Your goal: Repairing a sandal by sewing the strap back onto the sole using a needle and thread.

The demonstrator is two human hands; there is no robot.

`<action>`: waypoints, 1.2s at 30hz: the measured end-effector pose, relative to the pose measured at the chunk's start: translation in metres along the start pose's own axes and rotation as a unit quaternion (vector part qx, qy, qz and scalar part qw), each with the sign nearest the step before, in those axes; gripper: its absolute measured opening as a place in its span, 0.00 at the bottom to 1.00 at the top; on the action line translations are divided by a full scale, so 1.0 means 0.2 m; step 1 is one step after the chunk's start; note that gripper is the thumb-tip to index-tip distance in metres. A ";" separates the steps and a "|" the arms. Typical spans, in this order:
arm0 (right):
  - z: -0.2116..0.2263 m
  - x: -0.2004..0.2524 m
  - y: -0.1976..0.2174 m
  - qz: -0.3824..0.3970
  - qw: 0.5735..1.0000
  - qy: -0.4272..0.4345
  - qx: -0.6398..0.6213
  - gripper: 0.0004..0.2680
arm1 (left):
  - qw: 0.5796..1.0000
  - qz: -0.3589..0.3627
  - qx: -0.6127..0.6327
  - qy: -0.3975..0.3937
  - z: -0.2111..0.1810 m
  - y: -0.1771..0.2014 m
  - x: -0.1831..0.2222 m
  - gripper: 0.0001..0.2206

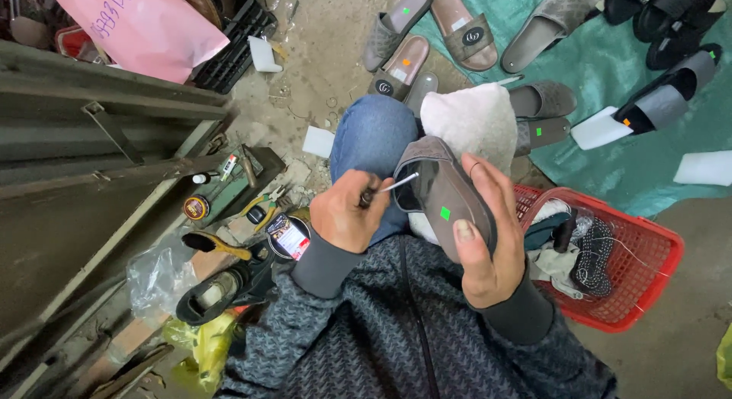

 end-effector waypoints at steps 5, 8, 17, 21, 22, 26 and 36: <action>-0.05 0.01 0.02 -0.008 1.000 -0.003 -0.006 0.20 | 0.980 0.000 0.173 0.101 -0.07 0.01 -0.11 0.02; -0.09 0.01 0.03 -0.003 1.000 -0.011 -0.007 0.20 | 0.922 0.020 0.326 0.206 -0.04 -0.03 -0.09 0.04; -0.07 0.01 0.03 -0.007 1.000 -0.002 -0.011 0.21 | 0.987 0.058 0.105 0.107 -0.14 0.01 -0.04 0.10; -0.03 0.01 0.00 0.000 1.000 0.002 -0.004 0.22 | 0.991 0.115 -0.032 0.061 -0.15 -0.02 -0.01 0.11; -0.04 0.02 0.00 -0.005 1.000 0.008 -0.006 0.22 | 0.989 0.129 -0.069 0.035 -0.14 -0.04 0.01 0.10; -0.04 0.02 0.01 -0.008 1.000 0.019 -0.001 0.22 | 0.964 0.180 -0.188 -0.050 -0.12 -0.09 0.03 0.06; -0.07 0.03 0.05 -0.005 1.000 -0.001 0.017 0.22 | 0.963 0.089 -0.242 -0.080 -0.03 -0.24 0.12 0.05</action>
Point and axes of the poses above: each hand's wrist, its own x-axis away from the middle knuckle, its own y-axis out of the back of the hand, z = x × y, the point moved 1 cm from there along -x, towards the middle knuckle, and after that the axes turned 15 degrees about -z, right-handed, at the moved point
